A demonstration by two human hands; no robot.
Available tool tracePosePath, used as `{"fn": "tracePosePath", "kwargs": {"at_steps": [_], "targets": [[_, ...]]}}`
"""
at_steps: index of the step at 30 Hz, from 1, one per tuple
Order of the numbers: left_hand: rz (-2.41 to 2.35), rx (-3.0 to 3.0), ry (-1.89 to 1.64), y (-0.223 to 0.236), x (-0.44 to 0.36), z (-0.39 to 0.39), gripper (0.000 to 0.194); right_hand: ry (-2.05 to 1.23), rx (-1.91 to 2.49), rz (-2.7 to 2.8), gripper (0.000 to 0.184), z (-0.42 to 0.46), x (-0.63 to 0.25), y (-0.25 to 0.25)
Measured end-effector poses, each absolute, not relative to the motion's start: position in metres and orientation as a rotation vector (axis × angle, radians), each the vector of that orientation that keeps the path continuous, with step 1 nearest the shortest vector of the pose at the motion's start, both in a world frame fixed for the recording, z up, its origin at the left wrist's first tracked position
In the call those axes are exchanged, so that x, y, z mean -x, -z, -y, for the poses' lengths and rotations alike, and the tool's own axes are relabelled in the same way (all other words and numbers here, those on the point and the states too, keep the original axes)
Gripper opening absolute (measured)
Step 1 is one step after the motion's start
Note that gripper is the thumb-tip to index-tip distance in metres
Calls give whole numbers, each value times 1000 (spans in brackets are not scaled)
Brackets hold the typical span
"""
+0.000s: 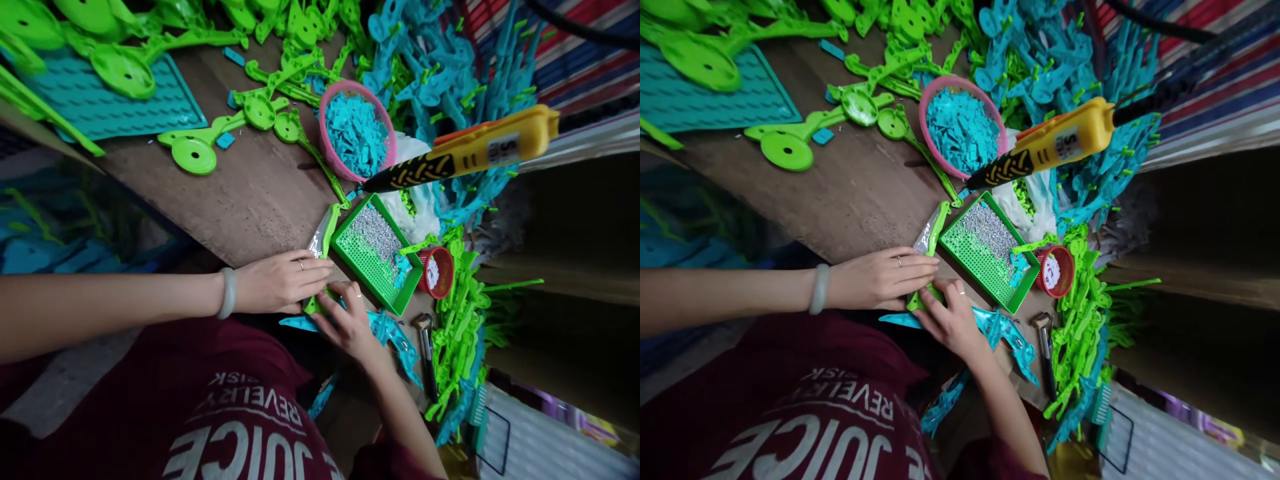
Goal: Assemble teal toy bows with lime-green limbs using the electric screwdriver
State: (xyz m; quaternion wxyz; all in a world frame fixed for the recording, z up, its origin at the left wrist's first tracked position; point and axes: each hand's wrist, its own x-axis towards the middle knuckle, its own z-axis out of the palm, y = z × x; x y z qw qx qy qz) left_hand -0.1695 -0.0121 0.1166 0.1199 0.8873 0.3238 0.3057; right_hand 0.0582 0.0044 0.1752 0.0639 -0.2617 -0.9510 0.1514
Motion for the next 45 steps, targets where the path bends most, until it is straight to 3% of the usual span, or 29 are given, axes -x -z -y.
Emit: {"fn": "tracePosePath", "kwargs": {"at_steps": [7,11,16,23,28,38,45], "targets": [[-884,-2530,-904,-111,168,14,43,-431,815,2940,27,-1,-53,-183],[-922,-2277,-919,-119,175,25,49,-470,816,2924,38,-2,-57,-180],[-1204,-1541,-918,-129,174,62,38,-601,872,2830,58,-3,-61,-176],[-950,-568,-743,-144,159,93,47,-653,746,2773,57,-3,-68,-169],[-801,-491,-597,-136,141,95,35,-629,706,2782,57,1,-71,-168],[-1058,-604,-805,-126,112,99,47,-668,607,2876,61,1,-69,-173],[-1081,-659,-841,-128,110,104,39,-719,544,2846,61,4,-72,-176]]}}
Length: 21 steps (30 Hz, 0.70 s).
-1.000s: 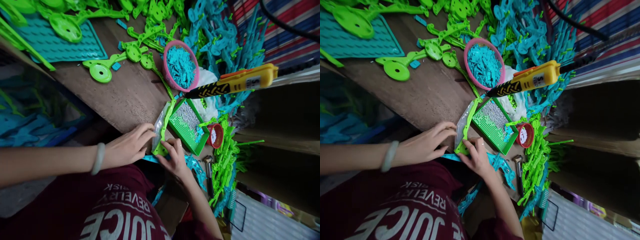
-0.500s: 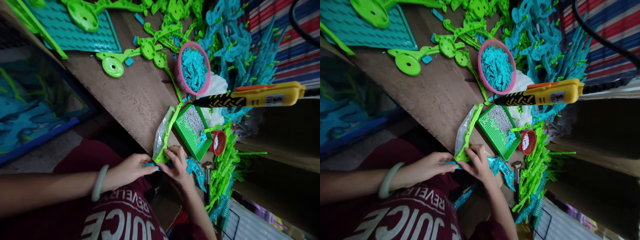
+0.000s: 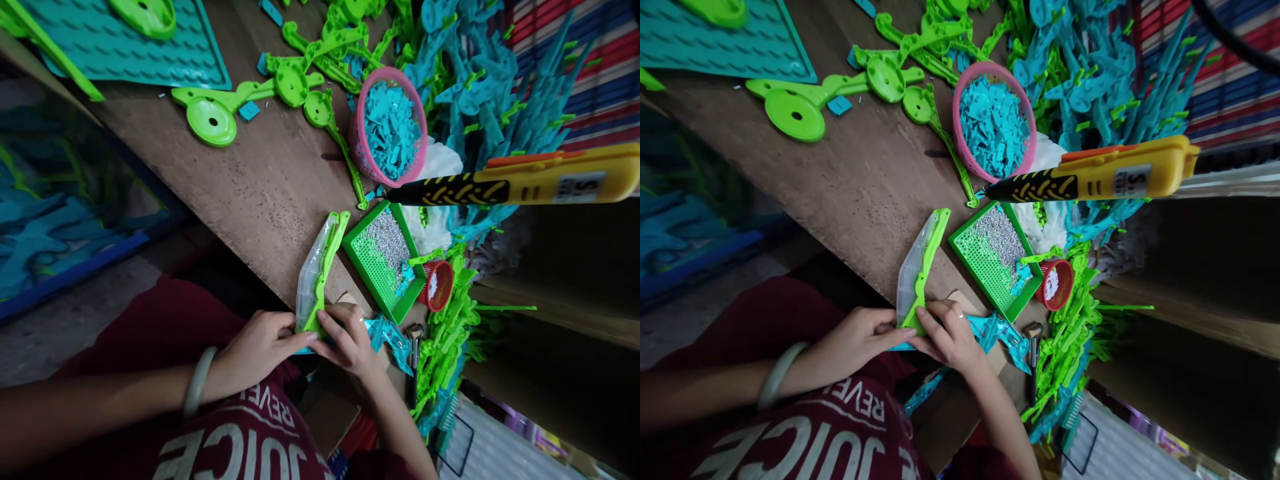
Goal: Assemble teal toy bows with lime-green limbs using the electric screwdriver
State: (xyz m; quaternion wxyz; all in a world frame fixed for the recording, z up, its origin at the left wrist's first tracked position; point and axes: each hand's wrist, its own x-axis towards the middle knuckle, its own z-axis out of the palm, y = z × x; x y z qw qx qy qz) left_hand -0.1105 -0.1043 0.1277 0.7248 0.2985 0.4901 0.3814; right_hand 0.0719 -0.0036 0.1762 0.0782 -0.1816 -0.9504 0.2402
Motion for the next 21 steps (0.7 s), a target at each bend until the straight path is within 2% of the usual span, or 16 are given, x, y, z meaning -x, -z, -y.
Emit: {"fn": "tracePosePath", "kwargs": {"at_steps": [2,4,7,11,14,17,21], "targets": [[-1120,-669,-845,-128,109,105,40,-886,651,2747,49,1,-68,-179],[-1147,-651,-846,-129,107,106,41,-1070,936,2558,39,-4,-61,-183],[-1160,-675,-852,-132,105,108,40,-1476,1370,2203,40,-15,-44,-188],[-1189,-819,-855,-132,105,111,36,-1996,1529,1888,41,-30,-24,-188],[-1175,-831,-828,-130,107,110,35,-2107,1569,1770,40,-33,-19,-186],[-1111,-823,-824,-131,111,107,28,-2068,1538,1701,40,-32,-21,-183],[-1096,-806,-858,-135,115,104,32,-2001,1478,1718,44,-29,-27,-181]]}}
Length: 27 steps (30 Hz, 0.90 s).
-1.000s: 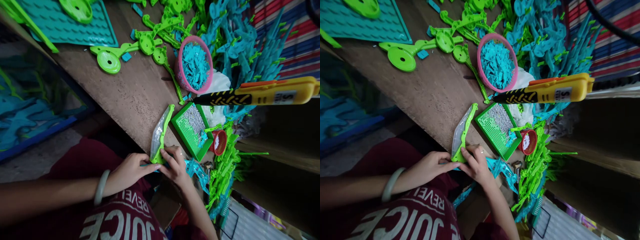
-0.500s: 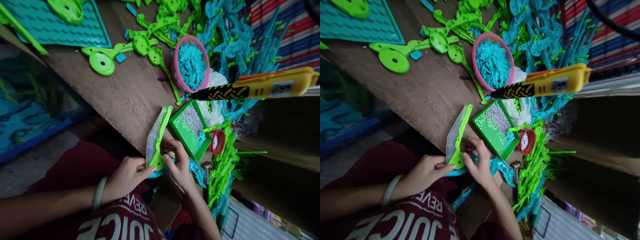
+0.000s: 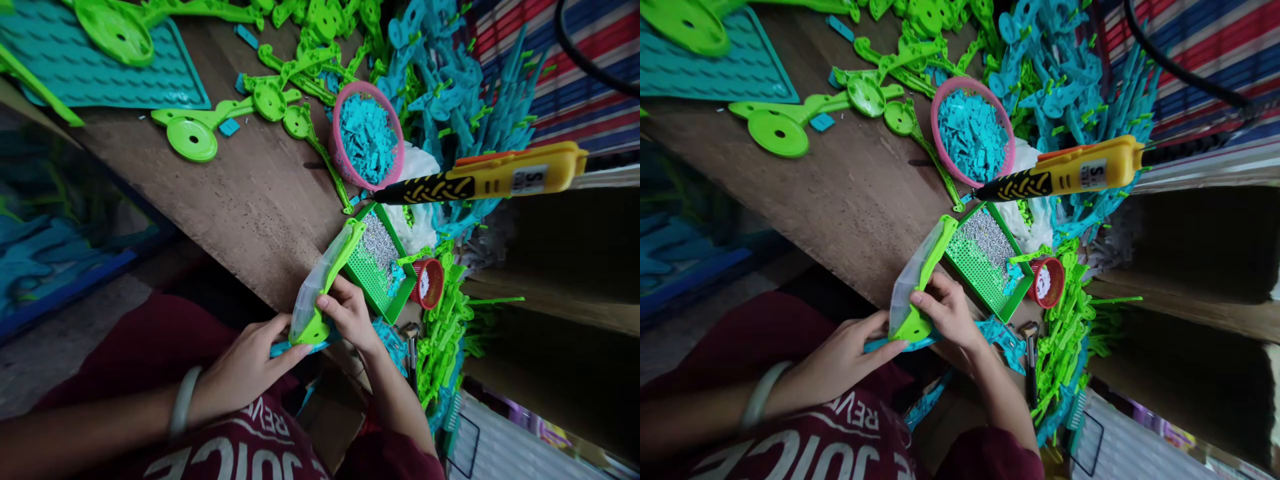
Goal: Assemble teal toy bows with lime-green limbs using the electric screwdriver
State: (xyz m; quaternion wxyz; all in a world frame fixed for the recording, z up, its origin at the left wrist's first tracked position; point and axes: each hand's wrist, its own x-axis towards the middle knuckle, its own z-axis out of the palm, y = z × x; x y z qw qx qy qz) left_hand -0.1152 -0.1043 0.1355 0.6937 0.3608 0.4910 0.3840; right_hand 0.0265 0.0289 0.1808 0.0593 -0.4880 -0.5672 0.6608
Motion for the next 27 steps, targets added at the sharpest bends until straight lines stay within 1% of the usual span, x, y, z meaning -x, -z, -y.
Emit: {"fn": "tracePosePath", "kwargs": {"at_steps": [5,9,11,15,17,22,25,27], "targets": [[-1163,-863,-830,-135,115,104,33,-1909,1386,1902,42,-24,-25,-182],[-1209,-882,-801,-131,114,107,29,-1946,1370,2020,43,-25,-19,-186],[-1236,-873,-805,-129,114,111,27,-1937,1261,2228,39,-27,-19,-189],[-1292,-875,-774,-127,113,118,28,-1743,1000,2592,29,-26,-22,-193],[-1349,-895,-759,-125,113,122,28,-1691,890,2632,26,-22,-24,-193],[-1455,-1005,-697,-120,115,128,25,-1526,713,2658,27,-11,-30,-191],[-1501,-1055,-640,-119,119,129,22,-1485,715,2667,25,-6,-37,-193],[-1521,-1068,-604,-120,119,129,25,-1503,819,2621,30,-5,-39,-193]]}}
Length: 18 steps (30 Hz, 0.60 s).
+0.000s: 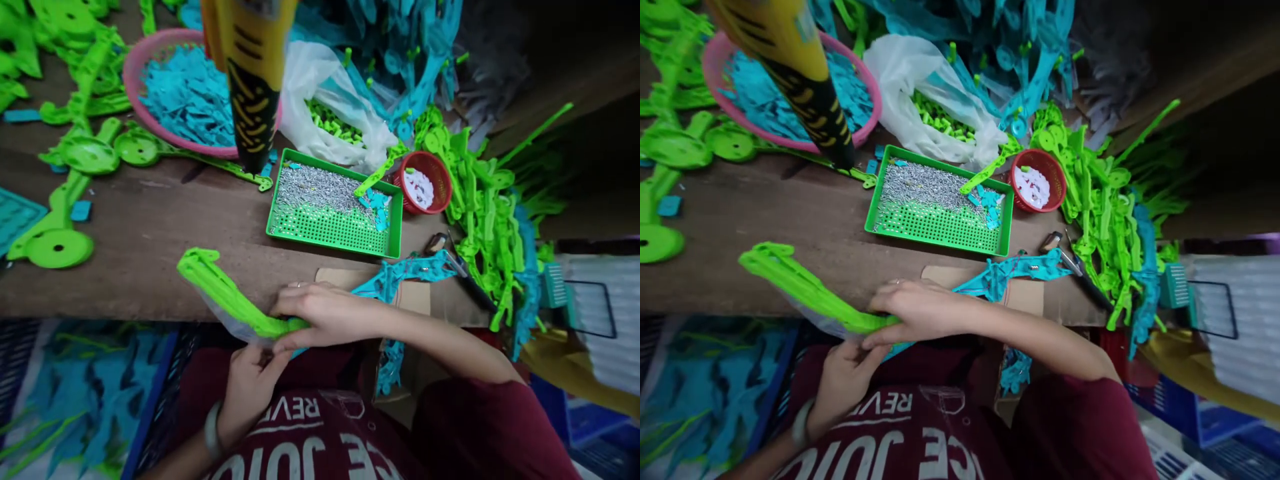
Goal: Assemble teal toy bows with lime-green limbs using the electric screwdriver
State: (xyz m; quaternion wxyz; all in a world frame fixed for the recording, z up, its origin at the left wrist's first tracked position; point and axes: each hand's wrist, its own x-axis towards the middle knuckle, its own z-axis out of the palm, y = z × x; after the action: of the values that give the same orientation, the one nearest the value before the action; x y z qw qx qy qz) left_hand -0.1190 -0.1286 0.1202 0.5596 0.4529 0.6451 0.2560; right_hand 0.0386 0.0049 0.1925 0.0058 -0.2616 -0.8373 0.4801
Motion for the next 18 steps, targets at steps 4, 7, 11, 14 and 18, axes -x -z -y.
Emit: {"fn": "tracePosePath", "kwargs": {"at_steps": [4,7,11,14,18], "targets": [[-1502,-1029,-588,-125,111,128,32,-1669,1100,2124,48,-16,-23,-185],[-1449,-979,-626,-125,102,127,32,-1839,1126,1749,35,-34,0,-179],[-1407,-916,-693,-125,95,124,35,-1923,1105,1551,45,-49,23,-178],[-1341,-859,-760,-128,94,119,33,-1899,1116,1417,46,-49,29,-176],[-1100,-786,-836,-136,97,113,30,-1947,1167,1158,38,-53,26,-167]]}}
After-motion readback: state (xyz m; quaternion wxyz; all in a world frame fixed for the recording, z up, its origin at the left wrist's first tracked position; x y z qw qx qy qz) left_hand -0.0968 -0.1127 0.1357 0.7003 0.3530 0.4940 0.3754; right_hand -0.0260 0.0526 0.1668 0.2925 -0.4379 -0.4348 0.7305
